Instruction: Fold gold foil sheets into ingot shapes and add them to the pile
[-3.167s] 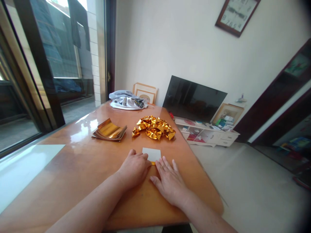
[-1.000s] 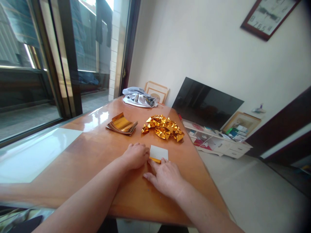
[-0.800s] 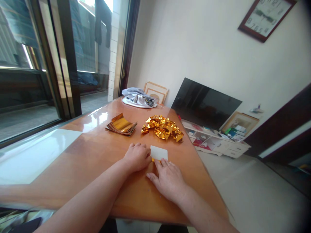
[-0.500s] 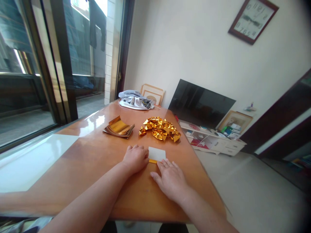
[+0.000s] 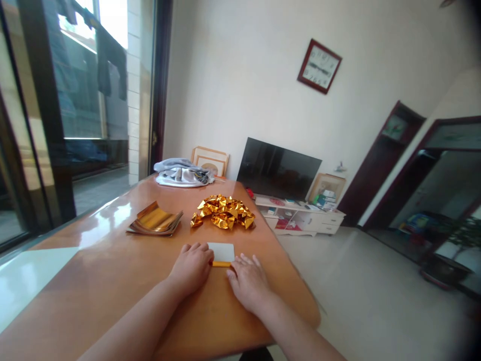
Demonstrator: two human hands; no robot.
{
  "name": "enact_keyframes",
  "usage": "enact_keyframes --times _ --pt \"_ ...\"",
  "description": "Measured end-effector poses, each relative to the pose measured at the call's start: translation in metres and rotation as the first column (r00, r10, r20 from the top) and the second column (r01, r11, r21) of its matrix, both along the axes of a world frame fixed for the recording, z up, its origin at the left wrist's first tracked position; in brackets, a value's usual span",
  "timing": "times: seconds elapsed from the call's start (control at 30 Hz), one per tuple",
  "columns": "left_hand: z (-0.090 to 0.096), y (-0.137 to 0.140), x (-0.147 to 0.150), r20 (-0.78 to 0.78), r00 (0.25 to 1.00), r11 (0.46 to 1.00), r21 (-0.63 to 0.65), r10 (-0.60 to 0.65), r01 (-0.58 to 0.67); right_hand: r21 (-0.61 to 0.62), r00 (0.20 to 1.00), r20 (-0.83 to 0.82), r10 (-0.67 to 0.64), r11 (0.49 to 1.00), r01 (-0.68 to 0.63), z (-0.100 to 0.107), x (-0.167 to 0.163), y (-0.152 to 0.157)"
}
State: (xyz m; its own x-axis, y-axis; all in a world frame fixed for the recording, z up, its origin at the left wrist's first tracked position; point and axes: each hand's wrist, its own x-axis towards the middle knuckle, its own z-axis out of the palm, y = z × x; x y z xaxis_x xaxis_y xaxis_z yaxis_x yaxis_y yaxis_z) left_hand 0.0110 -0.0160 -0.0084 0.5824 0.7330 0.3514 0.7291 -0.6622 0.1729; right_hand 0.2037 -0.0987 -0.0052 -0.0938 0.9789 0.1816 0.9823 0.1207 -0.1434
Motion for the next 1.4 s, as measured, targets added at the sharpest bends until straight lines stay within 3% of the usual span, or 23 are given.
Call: enact_keyframes --times 0.2,0.33,0.53,0.77,0.93,1.13,1.4 --pt "-0.004 0.007 0.000 -0.021 1.000 1.000 0.020 -0.006 0.006 0.029 0.999 0.033 -0.036 0.999 0.035 0.000 0.008 0.024" --pt "-0.002 0.009 0.000 -0.028 1.000 0.999 -0.031 0.010 -0.011 0.059 0.999 0.050 -0.014 0.998 0.011 0.001 0.012 0.034" --pt "0.005 0.009 0.002 -0.077 0.997 0.998 -0.062 0.006 -0.011 0.090 0.997 0.074 0.034 0.995 -0.041 0.001 0.016 0.036" --pt "-0.002 0.022 0.004 -0.159 0.987 0.998 -0.056 0.003 -0.012 0.119 1.000 0.002 0.020 0.993 -0.020 0.001 0.017 0.034" --pt "-0.001 0.024 0.011 -0.238 0.971 0.999 0.035 -0.022 0.032 0.144 0.999 -0.036 -0.003 0.989 0.008 0.004 0.014 0.030" --pt "0.039 -0.010 0.019 -0.215 0.975 0.993 0.093 -0.055 0.077 0.228 0.997 -0.076 0.021 0.974 -0.003 0.023 0.020 0.008" --pt "0.096 -0.075 0.015 -0.051 0.990 0.985 0.105 -0.133 0.138 0.284 0.971 -0.125 0.203 0.945 -0.161 0.054 0.040 -0.044"
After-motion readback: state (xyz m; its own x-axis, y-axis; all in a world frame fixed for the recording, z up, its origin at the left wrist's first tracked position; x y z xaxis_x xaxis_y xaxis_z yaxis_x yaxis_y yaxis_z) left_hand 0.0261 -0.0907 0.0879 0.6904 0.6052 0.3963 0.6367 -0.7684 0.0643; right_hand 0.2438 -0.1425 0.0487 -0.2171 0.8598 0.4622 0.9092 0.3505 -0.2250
